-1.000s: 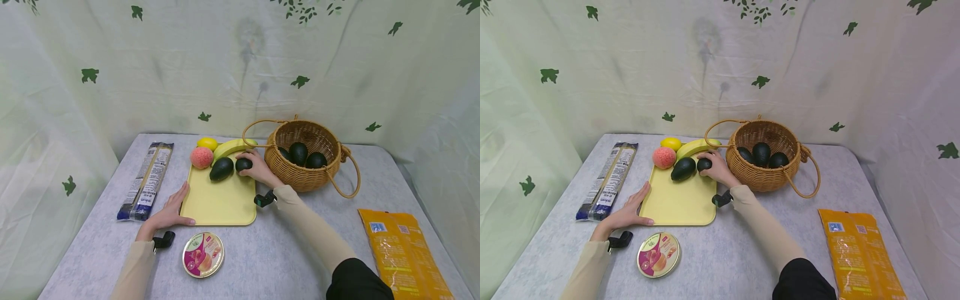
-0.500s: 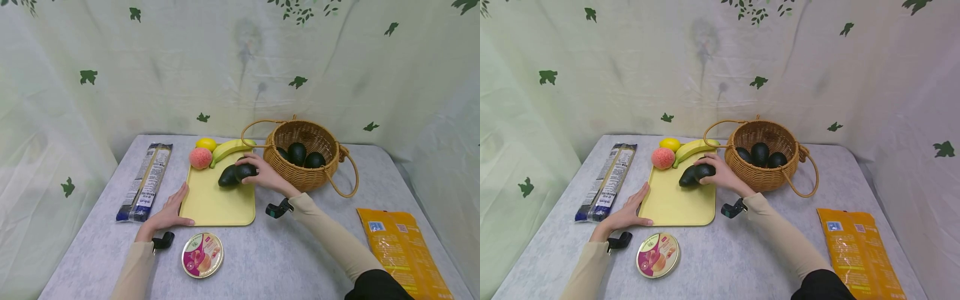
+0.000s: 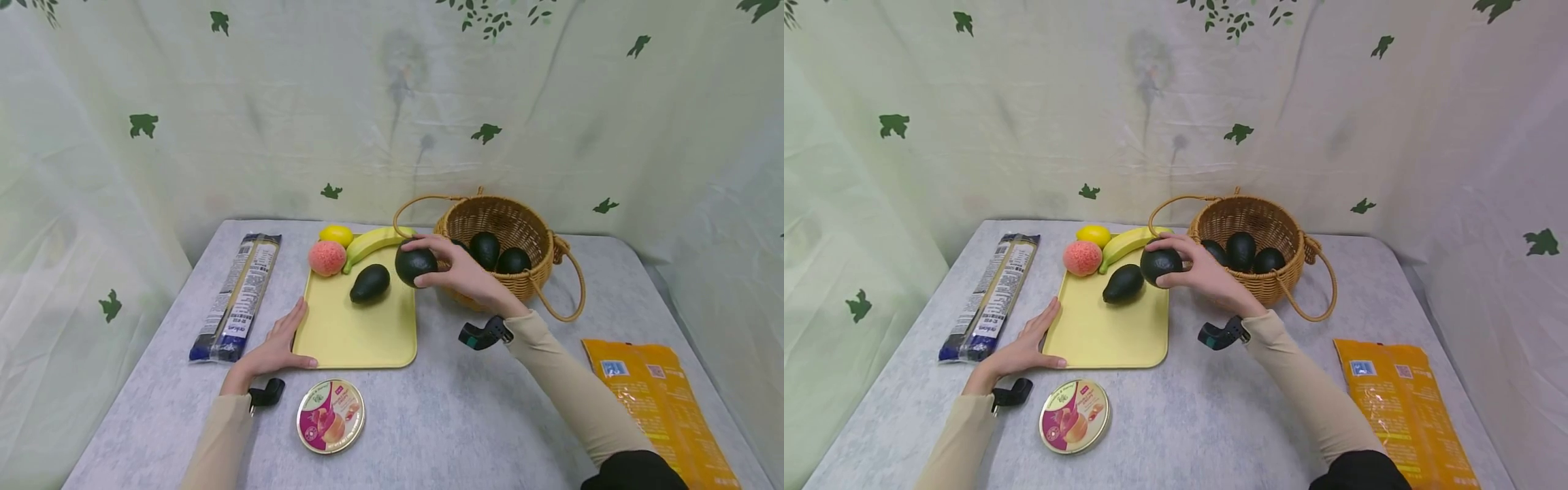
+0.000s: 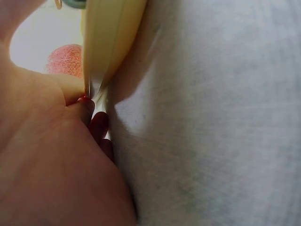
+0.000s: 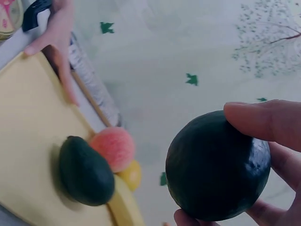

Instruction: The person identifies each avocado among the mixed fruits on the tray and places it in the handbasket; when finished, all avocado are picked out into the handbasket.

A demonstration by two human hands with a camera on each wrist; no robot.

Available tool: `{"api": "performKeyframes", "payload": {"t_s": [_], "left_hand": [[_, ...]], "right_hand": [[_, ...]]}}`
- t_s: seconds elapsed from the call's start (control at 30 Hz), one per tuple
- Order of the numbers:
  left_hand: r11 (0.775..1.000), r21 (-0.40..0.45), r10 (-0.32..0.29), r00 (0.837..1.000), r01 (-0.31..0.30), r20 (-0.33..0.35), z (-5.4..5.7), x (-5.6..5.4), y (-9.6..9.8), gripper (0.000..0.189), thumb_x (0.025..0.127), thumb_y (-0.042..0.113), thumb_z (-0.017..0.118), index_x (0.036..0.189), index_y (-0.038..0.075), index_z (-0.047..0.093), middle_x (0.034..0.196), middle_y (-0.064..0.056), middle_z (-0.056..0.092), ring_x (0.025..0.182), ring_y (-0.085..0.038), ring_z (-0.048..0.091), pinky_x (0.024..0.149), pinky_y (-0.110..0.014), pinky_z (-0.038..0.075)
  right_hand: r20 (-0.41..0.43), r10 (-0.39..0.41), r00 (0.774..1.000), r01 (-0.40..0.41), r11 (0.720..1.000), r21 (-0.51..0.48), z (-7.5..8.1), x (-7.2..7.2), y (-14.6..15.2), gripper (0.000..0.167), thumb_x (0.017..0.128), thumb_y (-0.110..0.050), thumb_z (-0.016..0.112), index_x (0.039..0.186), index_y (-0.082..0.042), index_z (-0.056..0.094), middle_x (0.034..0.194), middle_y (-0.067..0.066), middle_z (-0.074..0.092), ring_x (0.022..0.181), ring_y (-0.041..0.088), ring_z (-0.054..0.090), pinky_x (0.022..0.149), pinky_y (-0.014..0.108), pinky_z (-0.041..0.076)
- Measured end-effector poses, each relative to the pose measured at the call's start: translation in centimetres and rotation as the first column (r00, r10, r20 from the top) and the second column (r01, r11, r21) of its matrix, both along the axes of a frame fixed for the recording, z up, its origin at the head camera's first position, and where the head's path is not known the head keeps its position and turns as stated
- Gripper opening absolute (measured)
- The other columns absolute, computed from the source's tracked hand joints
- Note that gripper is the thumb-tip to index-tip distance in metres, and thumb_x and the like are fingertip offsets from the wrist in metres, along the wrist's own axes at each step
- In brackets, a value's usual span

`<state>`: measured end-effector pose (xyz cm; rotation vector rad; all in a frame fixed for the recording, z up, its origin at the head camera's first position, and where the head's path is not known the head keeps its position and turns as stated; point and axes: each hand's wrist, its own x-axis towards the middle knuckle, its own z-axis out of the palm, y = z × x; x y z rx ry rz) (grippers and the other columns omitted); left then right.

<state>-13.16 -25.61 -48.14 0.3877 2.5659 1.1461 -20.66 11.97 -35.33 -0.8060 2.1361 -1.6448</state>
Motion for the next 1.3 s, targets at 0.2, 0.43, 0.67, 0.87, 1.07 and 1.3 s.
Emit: {"api": "performKeyframes", "payload": {"t_s": [0.2, 0.43, 0.67, 0.87, 1.07, 1.3], "left_hand": [[1.000, -0.001, -0.006, 1.000, 0.006, -0.007, 0.0, -0.1, 0.0, 0.121, 0.072, 0.033, 0.083, 0.151, -0.002, 0.000, 0.158, -0.020, -0.006, 0.138, -0.046, 0.000, 0.105, -0.066, 0.001], [1.000, 0.005, -0.002, 1.000, 0.002, -0.005, -0.1, -0.1, 0.0, 0.121, 0.071, 0.033, 0.084, 0.152, -0.002, 0.000, 0.158, -0.019, -0.006, 0.138, -0.046, 0.000, 0.105, -0.066, 0.000], [1.000, 0.002, 0.000, 1.000, 0.000, 0.001, -0.2, -0.1, -0.1, 0.121, 0.072, 0.033, 0.083, 0.152, -0.001, -0.001, 0.158, -0.019, -0.007, 0.139, -0.046, -0.001, 0.105, -0.067, 0.000], [1.000, -0.001, -0.003, 1.000, 0.003, -0.006, -0.2, -0.1, -0.1, 0.121, 0.072, 0.033, 0.083, 0.152, -0.001, 0.000, 0.158, -0.019, -0.006, 0.139, -0.046, -0.001, 0.105, -0.067, 0.000], [1.000, -0.007, -0.001, 1.000, 0.001, -0.002, -0.1, -0.1, 0.0, 0.121, 0.072, 0.033, 0.083, 0.152, 0.000, -0.001, 0.158, -0.019, -0.007, 0.139, -0.046, -0.001, 0.104, -0.067, -0.001], [1.000, -0.020, 0.000, 1.000, 0.000, -0.002, -0.2, -0.1, -0.1, 0.121, 0.072, 0.034, 0.083, 0.152, 0.001, -0.001, 0.158, -0.018, -0.007, 0.139, -0.046, -0.002, 0.104, -0.067, -0.002]], "right_hand": [[-0.015, -0.063, 0.998, 0.063, 0.998, -0.008, 2.3, -0.6, 2.7, 0.052, 0.087, -0.017, 0.072, 0.136, -0.018, 0.054, 0.151, -0.006, 0.031, 0.126, 0.030, 0.044, 0.095, 0.048, 0.042], [0.043, -0.164, 0.985, 0.165, 0.986, -0.017, 3.6, -1.9, 6.2, 0.054, 0.088, -0.019, 0.070, 0.138, -0.020, 0.050, 0.148, -0.006, 0.033, 0.121, 0.028, 0.048, 0.094, 0.047, 0.043], [0.092, -0.268, 0.959, 0.270, 0.963, -0.007, 3.7, -3.4, 9.2, 0.055, 0.090, -0.020, 0.069, 0.141, -0.021, 0.047, 0.144, 0.001, 0.037, 0.117, 0.026, 0.049, 0.091, 0.039, 0.046], [0.065, -0.350, 0.935, 0.349, 0.937, 0.028, 3.3, -4.4, 11.2, 0.055, 0.092, -0.019, 0.066, 0.142, -0.020, 0.045, 0.147, 0.003, 0.032, 0.114, 0.024, 0.051, 0.087, 0.031, 0.047], [0.086, -0.408, 0.909, 0.401, 0.912, 0.085, 3.0, -4.9, 12.6, 0.057, 0.093, -0.022, 0.065, 0.145, -0.018, 0.041, 0.150, 0.004, 0.026, 0.108, 0.021, 0.053, 0.083, 0.032, 0.046], [0.084, -0.443, 0.893, 0.427, 0.890, 0.158, 2.7, -5.7, 12.6, 0.062, 0.091, -0.025, 0.067, 0.146, -0.017, 0.039, 0.153, 0.004, 0.025, 0.112, 0.023, 0.049, 0.086, 0.036, 0.045]]}}
